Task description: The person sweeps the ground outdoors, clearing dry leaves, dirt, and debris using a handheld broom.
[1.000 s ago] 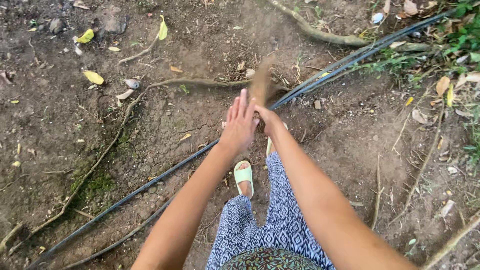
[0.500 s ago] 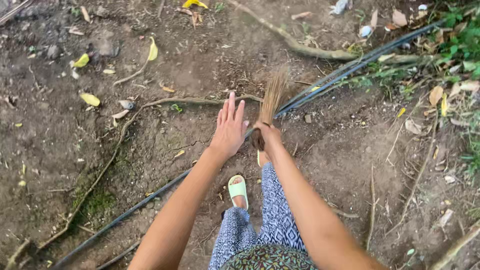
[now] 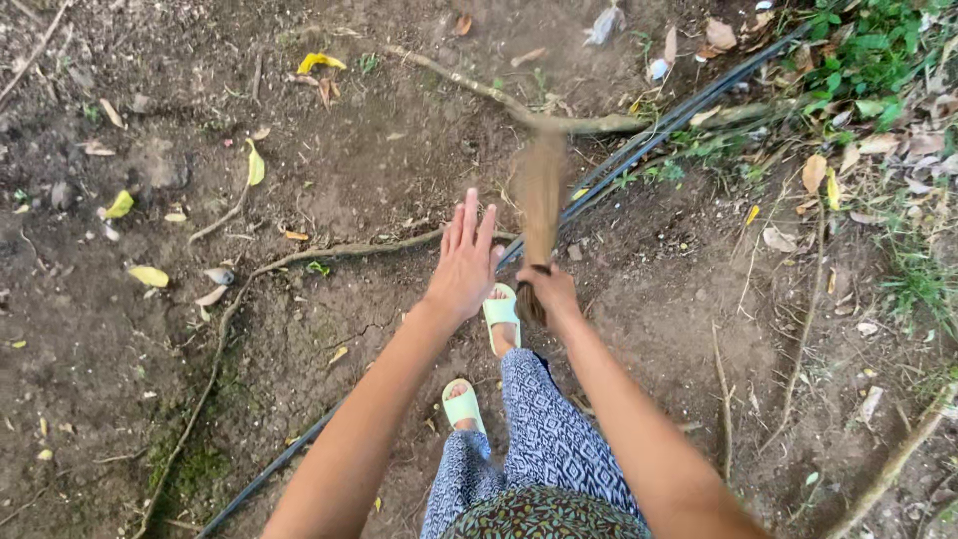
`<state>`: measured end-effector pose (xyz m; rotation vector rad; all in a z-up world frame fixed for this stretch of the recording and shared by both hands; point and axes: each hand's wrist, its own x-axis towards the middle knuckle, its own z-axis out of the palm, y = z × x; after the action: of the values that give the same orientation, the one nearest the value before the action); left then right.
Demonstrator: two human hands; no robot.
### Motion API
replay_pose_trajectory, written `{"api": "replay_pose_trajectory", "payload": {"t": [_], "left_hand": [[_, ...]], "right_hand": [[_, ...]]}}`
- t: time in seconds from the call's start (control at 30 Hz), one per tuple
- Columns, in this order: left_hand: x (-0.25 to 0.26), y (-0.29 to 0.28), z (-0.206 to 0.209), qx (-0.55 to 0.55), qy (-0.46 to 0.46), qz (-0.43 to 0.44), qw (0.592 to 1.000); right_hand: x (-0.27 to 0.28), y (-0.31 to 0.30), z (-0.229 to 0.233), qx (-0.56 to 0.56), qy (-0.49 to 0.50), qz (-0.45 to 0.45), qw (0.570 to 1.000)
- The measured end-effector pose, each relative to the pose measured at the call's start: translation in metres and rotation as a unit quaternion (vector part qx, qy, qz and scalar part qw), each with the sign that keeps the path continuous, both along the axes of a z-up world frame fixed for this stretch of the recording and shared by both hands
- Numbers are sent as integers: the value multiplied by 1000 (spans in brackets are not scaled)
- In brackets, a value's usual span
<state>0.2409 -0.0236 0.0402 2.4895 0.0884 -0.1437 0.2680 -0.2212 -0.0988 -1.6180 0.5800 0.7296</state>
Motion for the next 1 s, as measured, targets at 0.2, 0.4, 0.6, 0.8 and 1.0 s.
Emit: {"api": "replay_pose_trajectory", "payload": {"t": [0.2,0.4,0.6,0.8,1.0], "left_hand": [[20,-2,1,-8,11,-9,1000],[48,-2,8,7,26,-15,1000],[66,-2,10,32,-16,-40,999],[73,-8,9,25,35,-42,998],[88,-9,8,5,2,-57,998]], "right_hand": [[72,-11,-10,-82,89,205,971],[42,-38,55,-67,76,157,982],[72,18,-23,94,178,-70,977],[67,-28,34,54,84,119,988],[74,1,10,23,89,13,996]]}}
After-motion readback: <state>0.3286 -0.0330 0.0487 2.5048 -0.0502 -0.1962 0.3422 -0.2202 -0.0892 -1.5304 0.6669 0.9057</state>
